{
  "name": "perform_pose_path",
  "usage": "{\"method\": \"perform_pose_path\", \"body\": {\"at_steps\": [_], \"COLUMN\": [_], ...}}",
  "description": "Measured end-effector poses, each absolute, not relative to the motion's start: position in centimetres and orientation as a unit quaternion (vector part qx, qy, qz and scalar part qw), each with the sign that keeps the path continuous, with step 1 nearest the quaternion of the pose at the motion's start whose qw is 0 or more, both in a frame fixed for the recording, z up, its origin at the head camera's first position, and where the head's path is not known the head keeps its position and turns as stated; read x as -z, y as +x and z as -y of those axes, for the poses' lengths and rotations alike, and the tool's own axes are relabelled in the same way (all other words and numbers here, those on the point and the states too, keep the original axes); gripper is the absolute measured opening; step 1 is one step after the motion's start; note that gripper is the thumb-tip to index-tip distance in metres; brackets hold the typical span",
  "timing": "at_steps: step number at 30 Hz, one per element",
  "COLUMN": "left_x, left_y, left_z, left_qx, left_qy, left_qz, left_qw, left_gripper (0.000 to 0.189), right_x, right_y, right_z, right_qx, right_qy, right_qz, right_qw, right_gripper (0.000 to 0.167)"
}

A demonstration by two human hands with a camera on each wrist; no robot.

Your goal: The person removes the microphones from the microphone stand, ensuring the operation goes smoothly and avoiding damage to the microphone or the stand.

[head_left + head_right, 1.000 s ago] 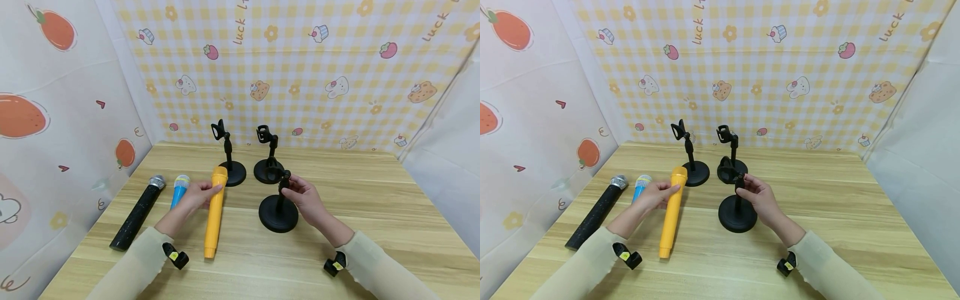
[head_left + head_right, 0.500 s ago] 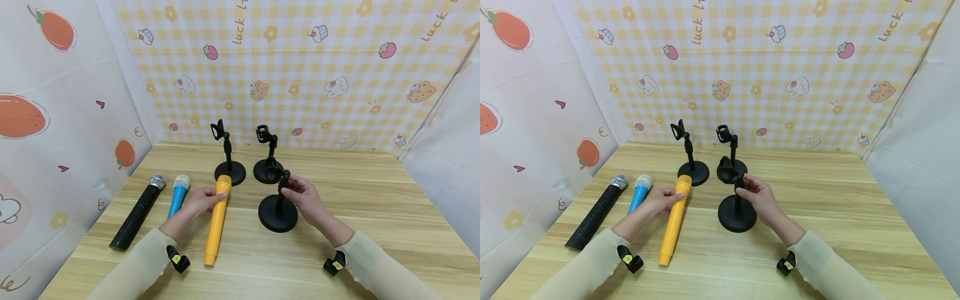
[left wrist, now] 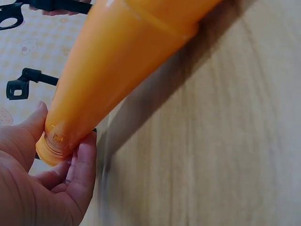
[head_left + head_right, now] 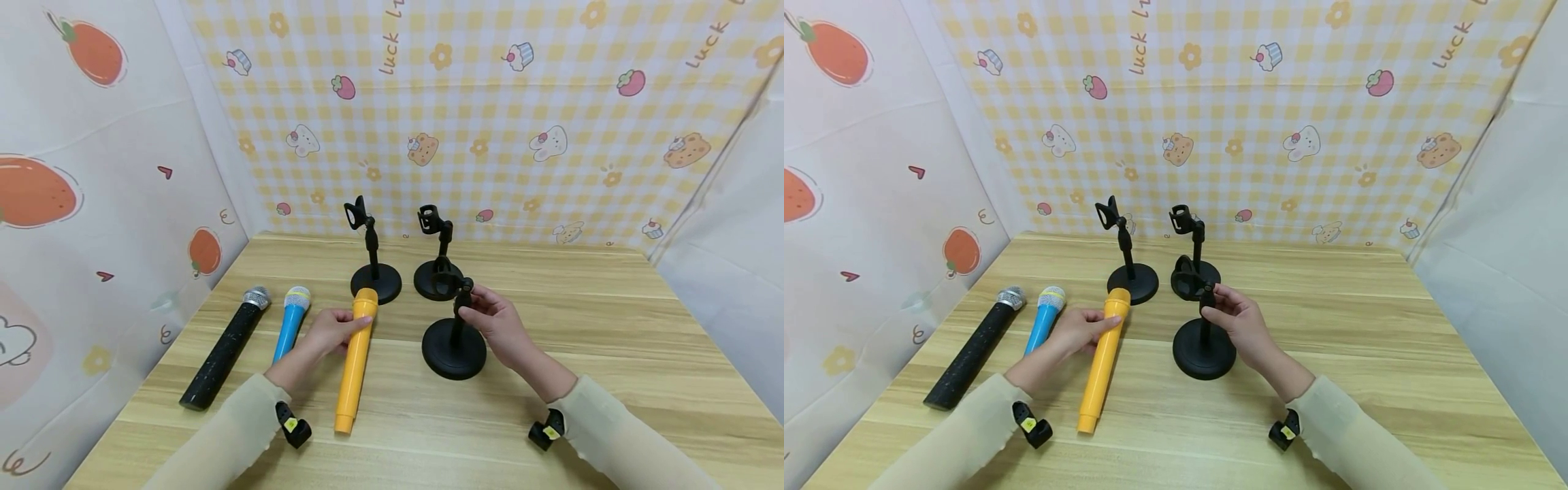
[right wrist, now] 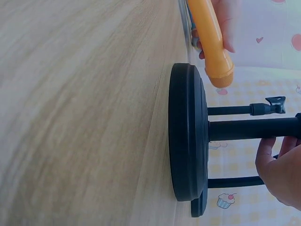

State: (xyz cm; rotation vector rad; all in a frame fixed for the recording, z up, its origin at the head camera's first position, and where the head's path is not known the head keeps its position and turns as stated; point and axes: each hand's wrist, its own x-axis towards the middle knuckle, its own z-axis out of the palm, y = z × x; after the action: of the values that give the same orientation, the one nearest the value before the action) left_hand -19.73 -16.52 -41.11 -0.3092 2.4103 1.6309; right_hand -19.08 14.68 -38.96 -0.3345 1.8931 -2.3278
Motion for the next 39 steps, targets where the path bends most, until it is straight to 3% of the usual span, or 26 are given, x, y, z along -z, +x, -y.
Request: {"method": "perform_pose_path", "body": {"at_steps": [19,39], "left_x": [42.1,42.1], "left_y": [-19.4,-19.6], "left_z": [16.1,16.2], "left_qx": [-0.551,-0.556], "left_qy": [-0.103,-0.122], "left_qz": [-0.826,-0.819], "left_qw": [0.055,0.073], "left_gripper": [0.055,0.051], "right_x": [39.1,39.2], "right_y": [-19.1,-19.2], "right_z": [-14.8,-14.8], "right_qx": [0.772,0.774], "right_qy": [-0.12,-0.131], "right_qz": [-0.621,-0.617], "right_qw": [0.063,0.06], "right_gripper": [0.032,0.03]}}
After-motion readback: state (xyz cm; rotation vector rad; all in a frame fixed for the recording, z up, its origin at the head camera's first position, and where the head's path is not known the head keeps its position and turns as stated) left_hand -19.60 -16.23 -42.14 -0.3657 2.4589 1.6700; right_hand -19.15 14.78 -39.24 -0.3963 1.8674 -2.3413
